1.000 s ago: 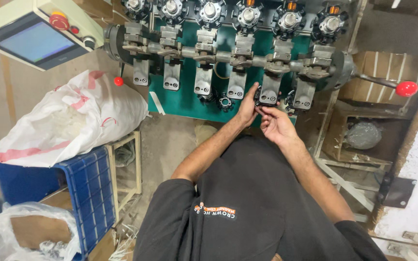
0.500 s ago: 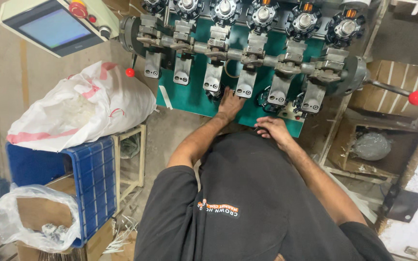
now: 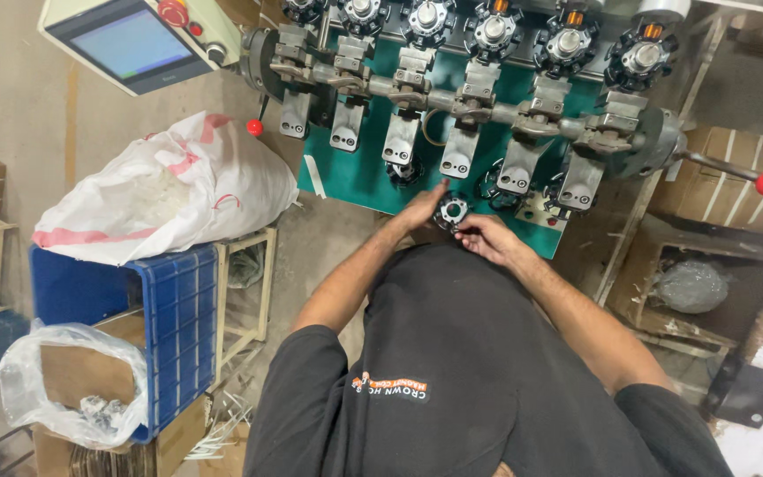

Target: The person works at a multi-spindle industrial machine, removing small black round components and fitting them onto the machine stations. They then wrap the components in bubble wrap and place the wrapped parts into a blue plastic bin lined with plastic, repeating the packing cycle.

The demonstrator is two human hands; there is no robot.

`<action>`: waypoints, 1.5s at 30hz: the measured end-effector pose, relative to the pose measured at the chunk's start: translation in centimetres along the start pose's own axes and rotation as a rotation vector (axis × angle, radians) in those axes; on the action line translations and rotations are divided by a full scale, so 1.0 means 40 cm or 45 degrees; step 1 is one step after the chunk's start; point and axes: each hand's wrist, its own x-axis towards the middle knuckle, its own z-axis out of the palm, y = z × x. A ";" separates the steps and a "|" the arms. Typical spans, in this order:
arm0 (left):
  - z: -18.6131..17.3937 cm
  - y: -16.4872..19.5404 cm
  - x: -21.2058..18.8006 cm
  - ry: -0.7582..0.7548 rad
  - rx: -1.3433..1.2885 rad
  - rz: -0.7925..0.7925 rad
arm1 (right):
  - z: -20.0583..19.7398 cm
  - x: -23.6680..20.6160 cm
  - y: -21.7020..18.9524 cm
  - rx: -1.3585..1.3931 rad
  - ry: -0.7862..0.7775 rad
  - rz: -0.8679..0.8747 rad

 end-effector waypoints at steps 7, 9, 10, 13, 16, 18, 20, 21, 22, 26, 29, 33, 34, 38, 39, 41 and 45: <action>0.018 0.037 0.041 -0.453 -1.314 0.608 | 0.134 0.086 -0.047 0.315 -0.005 -0.227; 0.023 0.067 0.039 -0.388 -1.237 0.476 | 0.151 0.092 -0.055 0.367 0.012 -0.264; 0.022 0.085 0.033 -0.354 -1.199 0.410 | 0.152 0.092 -0.054 0.390 0.015 -0.269; -0.002 0.132 0.004 -0.511 -0.987 0.413 | 0.162 0.081 -0.045 0.414 0.081 -0.285; -0.024 0.166 -0.005 -0.606 -0.877 0.282 | 0.176 0.079 -0.040 0.496 0.159 -0.272; -0.032 0.161 0.004 -0.606 -0.881 0.287 | 0.185 0.080 -0.039 0.515 0.176 -0.279; -0.039 0.141 0.025 -0.672 -0.927 0.265 | 0.185 0.072 -0.032 0.464 0.159 -0.313; -0.044 0.126 0.037 -0.734 -0.972 0.245 | 0.180 0.062 -0.022 0.339 0.153 -0.359; -0.055 0.113 0.050 -0.790 -1.017 0.232 | 0.171 0.049 -0.012 0.208 0.139 -0.403; -0.117 0.077 0.061 0.089 1.052 0.384 | 0.128 0.023 0.033 -0.214 0.340 -0.375; -0.191 0.079 0.036 0.338 1.474 0.619 | 0.113 0.043 0.049 -0.295 0.429 -0.296; -0.232 0.104 -0.010 0.585 1.382 0.587 | 0.155 0.120 0.042 -0.261 0.345 -0.258; -0.232 0.104 -0.014 0.627 1.185 0.496 | 0.174 0.143 0.037 -0.254 0.309 -0.244; -0.237 0.059 -0.018 0.370 0.537 0.436 | 0.242 0.196 0.025 -0.174 0.103 -0.207; -0.242 0.047 -0.011 0.322 0.150 0.294 | 0.250 0.201 0.025 -0.119 0.087 -0.205; -0.253 0.024 -0.006 0.282 -0.609 0.235 | 0.268 0.205 0.023 -0.004 0.064 -0.211; -0.250 0.032 -0.004 -0.112 -1.234 0.371 | 0.291 0.218 0.017 0.217 -0.075 -0.276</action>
